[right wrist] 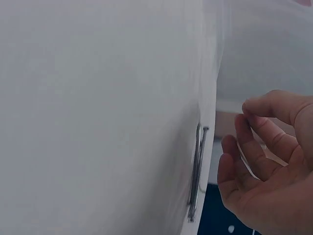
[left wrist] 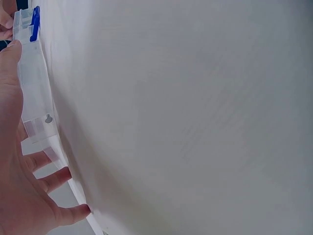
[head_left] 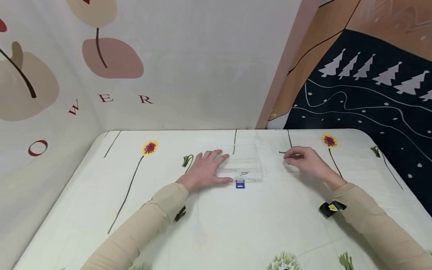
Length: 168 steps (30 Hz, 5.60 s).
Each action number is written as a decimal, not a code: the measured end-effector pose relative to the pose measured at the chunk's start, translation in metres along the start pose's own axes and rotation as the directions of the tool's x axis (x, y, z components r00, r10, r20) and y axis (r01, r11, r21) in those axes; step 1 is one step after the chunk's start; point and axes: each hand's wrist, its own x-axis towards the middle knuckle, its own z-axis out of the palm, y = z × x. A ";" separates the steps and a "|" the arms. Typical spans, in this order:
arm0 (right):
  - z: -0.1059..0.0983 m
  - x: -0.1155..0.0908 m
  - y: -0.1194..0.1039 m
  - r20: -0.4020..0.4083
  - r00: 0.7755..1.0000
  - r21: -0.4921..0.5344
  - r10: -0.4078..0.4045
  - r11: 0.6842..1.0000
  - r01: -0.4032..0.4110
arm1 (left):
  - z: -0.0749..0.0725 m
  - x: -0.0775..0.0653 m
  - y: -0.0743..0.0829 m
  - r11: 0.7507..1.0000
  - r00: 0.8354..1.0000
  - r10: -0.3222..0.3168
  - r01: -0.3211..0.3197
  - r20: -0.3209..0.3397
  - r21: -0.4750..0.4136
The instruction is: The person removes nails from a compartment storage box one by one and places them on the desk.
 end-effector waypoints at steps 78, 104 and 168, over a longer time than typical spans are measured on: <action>0.104 0.067 -0.086 0.345 0.897 -0.229 -0.275 0.903 0.364 | -0.001 0.000 -0.004 1.000 1.000 0.009 -0.009 0.004 -0.026; 0.096 0.065 -0.075 0.366 0.891 -0.286 -0.266 0.880 0.380 | 0.000 0.001 -0.005 1.000 1.000 0.001 -0.001 0.018 -0.024; 0.035 0.016 -0.022 0.102 0.988 0.094 -0.113 0.990 0.104 | 0.000 0.000 -0.002 0.999 1.000 0.009 -0.009 0.000 -0.036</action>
